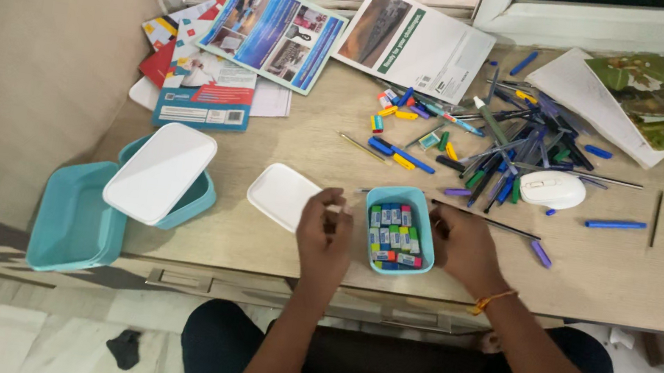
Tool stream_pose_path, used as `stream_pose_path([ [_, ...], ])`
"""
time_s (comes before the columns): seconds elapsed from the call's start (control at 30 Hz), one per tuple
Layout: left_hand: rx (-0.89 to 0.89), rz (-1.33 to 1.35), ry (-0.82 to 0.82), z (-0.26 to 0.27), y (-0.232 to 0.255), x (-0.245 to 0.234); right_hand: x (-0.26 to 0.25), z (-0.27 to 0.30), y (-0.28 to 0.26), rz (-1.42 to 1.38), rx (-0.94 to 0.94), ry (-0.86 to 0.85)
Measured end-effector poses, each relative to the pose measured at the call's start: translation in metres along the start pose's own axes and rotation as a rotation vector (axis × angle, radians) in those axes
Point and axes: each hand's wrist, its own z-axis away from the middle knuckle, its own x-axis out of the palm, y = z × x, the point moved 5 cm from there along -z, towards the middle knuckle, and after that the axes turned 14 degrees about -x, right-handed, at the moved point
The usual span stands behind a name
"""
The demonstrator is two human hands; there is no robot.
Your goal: The person sorts various erasers and pens scattered across a desk, placing the erasers into a small blue plastic container and moving pens into a pile.
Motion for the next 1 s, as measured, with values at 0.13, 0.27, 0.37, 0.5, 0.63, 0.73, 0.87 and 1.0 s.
stream_pose_path([
  [0.13,0.037,-0.090,0.014,-0.034,0.017,0.002,-0.005,0.000,0.000,-0.062,0.038,0.059],
  [0.27,0.120,-0.177,-0.031,-0.076,0.026,0.022,-0.006,-0.002,-0.001,-0.100,0.060,0.057],
  [0.37,0.239,-0.311,-0.058,-0.111,0.019,0.043,-0.004,-0.001,-0.003,-0.170,0.086,0.073],
  [0.5,0.463,-0.571,-0.010,-0.157,0.006,0.074,-0.007,-0.003,-0.007,-0.127,0.059,0.082],
  [0.63,0.160,-0.811,-0.065,-0.202,-0.020,0.104,-0.009,-0.005,-0.008,-0.113,0.011,0.092],
  [0.73,0.119,-0.951,-0.087,-0.223,-0.030,0.128,-0.006,-0.005,-0.004,-0.075,0.084,0.077],
  [0.87,0.090,-1.187,-0.152,-0.240,-0.040,0.145,-0.006,-0.006,-0.005,-0.078,0.089,0.075],
  [1.0,0.140,-1.248,-0.113,-0.246,-0.044,0.149,-0.007,-0.006,-0.007,-0.094,0.131,0.031],
])
